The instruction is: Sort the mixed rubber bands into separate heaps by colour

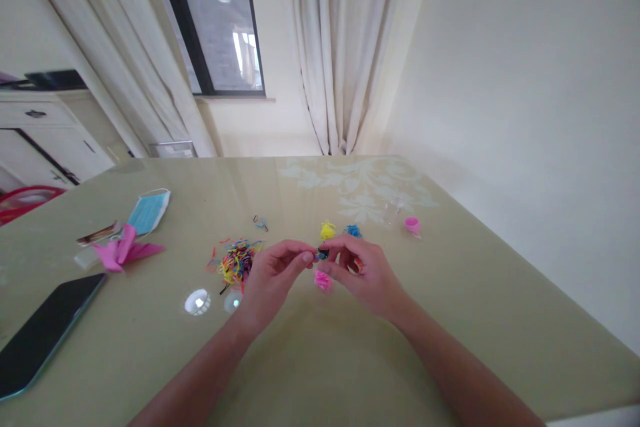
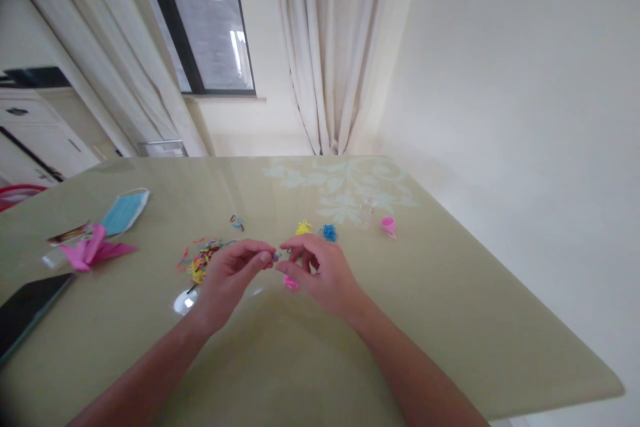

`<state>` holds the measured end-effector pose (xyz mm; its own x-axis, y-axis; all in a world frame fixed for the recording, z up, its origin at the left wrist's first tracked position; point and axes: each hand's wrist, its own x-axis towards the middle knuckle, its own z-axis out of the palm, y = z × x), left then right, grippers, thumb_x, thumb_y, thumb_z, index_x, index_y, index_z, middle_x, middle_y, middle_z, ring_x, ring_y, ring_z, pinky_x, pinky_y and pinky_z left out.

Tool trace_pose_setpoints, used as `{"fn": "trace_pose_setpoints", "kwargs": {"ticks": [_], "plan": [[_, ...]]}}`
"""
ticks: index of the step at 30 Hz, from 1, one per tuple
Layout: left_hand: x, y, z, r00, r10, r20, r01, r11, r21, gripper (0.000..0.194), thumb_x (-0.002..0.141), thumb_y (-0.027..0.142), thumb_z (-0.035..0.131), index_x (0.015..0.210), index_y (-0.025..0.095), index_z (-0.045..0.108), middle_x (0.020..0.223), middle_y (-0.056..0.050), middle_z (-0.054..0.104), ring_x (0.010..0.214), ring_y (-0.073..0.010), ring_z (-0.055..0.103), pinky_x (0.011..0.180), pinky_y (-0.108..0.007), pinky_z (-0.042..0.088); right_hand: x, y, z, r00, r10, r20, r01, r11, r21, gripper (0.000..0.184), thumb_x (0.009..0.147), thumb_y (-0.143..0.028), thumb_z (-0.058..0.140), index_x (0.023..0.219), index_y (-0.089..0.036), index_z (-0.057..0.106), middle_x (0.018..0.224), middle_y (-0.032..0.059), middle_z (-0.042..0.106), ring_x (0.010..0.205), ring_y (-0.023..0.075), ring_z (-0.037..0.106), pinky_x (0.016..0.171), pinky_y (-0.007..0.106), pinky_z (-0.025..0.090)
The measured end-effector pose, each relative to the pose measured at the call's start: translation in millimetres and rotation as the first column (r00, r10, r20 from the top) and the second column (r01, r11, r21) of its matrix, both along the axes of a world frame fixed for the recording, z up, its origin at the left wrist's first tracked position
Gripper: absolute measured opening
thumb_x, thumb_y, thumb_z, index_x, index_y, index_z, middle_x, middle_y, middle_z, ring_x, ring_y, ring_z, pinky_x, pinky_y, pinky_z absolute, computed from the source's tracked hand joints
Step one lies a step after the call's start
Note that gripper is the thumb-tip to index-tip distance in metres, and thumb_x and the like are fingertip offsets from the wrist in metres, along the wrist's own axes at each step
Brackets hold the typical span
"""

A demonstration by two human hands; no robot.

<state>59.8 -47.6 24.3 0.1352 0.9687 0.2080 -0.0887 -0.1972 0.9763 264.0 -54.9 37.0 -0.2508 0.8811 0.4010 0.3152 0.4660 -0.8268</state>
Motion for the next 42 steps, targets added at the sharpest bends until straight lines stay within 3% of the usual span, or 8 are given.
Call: {"fn": "trace_pose_setpoints", "kwargs": {"ticks": [7, 14, 20, 26, 35, 39, 41, 42], "plan": [[4.6, -4.4, -5.8, 0.998, -0.051, 0.044, 0.054, 0.996, -0.070, 0.039, 0.081, 0.056, 0.088, 0.092, 0.018, 0.084, 0.085, -0.007, 0.082, 0.078, -0.0177, 0.074, 0.075, -0.028, 0.061, 7.9, 0.5, 1.5, 1.000, -0.026, 0.009, 0.024, 0.985, 0.170, 0.014, 0.100, -0.034, 0.074, 0.098, -0.025, 0.084, 0.084, 0.0046, 0.079, 0.070, 0.0165, 0.065, 0.062, 0.029, 0.045], [4.8, -5.0, -5.7, 0.993, -0.091, 0.077, 0.097, 0.992, -0.083, 0.034, 0.087, 0.052, 0.085, 0.092, 0.018, 0.083, 0.084, -0.005, 0.081, 0.078, -0.0152, 0.071, 0.074, -0.025, 0.059, 8.9, -0.4, 5.1, 1.000, 0.011, 0.000, -0.011, 0.984, 0.179, 0.015, 0.101, -0.036, 0.074, 0.101, -0.025, 0.084, 0.087, 0.0050, 0.079, 0.071, 0.0164, 0.065, 0.062, 0.028, 0.047], [5.6, -6.4, -1.5, 0.991, -0.093, 0.092, 0.102, 0.990, -0.096, 0.034, 0.081, 0.051, 0.090, 0.092, 0.019, 0.083, 0.087, -0.006, 0.082, 0.080, -0.0164, 0.073, 0.076, -0.026, 0.060, 8.9, -1.3, 7.6, 0.999, -0.027, 0.026, 0.023, 0.993, 0.114, 0.021, 0.102, -0.038, 0.073, 0.092, -0.024, 0.084, 0.078, 0.0037, 0.075, 0.067, 0.0163, 0.061, 0.061, 0.029, 0.044], [6.3, -6.2, 1.1, 0.997, -0.060, 0.042, 0.063, 0.996, -0.068, 0.038, 0.084, 0.056, 0.085, 0.090, 0.019, 0.082, 0.084, -0.006, 0.081, 0.077, -0.0172, 0.073, 0.074, -0.027, 0.060, 9.1, -1.9, 9.4, 0.999, 0.044, 0.017, -0.045, 0.995, 0.085, 0.026, 0.104, -0.042, 0.069, 0.092, -0.024, 0.083, 0.080, 0.0040, 0.076, 0.071, 0.0174, 0.063, 0.065, 0.030, 0.046], [7.1, -9.0, 1.2, 0.998, -0.055, -0.020, 0.055, 0.998, -0.011, 0.037, 0.088, 0.056, 0.080, 0.089, 0.019, 0.081, 0.082, -0.006, 0.081, 0.075, -0.0172, 0.072, 0.071, -0.027, 0.059, 8.5, -1.6, 10.0, 0.999, 0.033, 0.018, -0.035, 0.996, 0.087, 0.033, 0.106, -0.043, 0.064, 0.085, -0.021, 0.077, 0.071, 0.0006, 0.066, 0.066, 0.0145, 0.056, 0.063, 0.028, 0.042], [-2.6, 4.3, -6.3, 0.980, 0.034, -0.195, -0.020, 0.997, 0.070, 0.033, 0.095, 0.051, 0.071, 0.097, 0.020, 0.081, 0.090, -0.007, 0.082, 0.083, -0.0206, 0.074, 0.078, -0.031, 0.059, 19.4, 12.4, 2.7, 0.998, -0.070, 0.009, 0.069, 0.997, 0.038, 0.031, 0.102, -0.046, 0.067, 0.088, -0.021, 0.079, 0.076, 0.0026, 0.071, 0.067, 0.0162, 0.060, 0.063, 0.029, 0.045], [-12.7, 14.7, -9.7, 0.891, 0.182, -0.416, -0.118, 0.978, 0.175, 0.029, 0.099, 0.045, 0.064, 0.102, 0.021, 0.080, 0.096, -0.007, 0.082, 0.089, -0.0234, 0.074, 0.083, -0.035, 0.058, 29.8, 24.0, -3.8, 0.980, -0.198, 0.007, 0.198, 0.980, 0.013, 0.030, 0.099, -0.048, 0.069, 0.092, -0.021, 0.081, 0.081, 0.0048, 0.075, 0.069, 0.0181, 0.063, 0.065, 0.030, 0.049], [-18.7, 19.7, -11.4, 0.791, 0.260, -0.553, -0.143, 0.958, 0.247, 0.027, 0.100, 0.040, 0.061, 0.104, 0.022, 0.080, 0.099, -0.008, 0.082, 0.094, -0.0253, 0.073, 0.088, -0.038, 0.057, 35.6, 30.2, -7.4, 0.966, -0.259, 0.023, 0.259, 0.966, 0.011, 0.030, 0.098, -0.048, 0.069, 0.094, -0.021, 0.082, 0.085, 0.0061, 0.078, 0.071, 0.0192, 0.065, 0.068, 0.031, 0.051]]}}
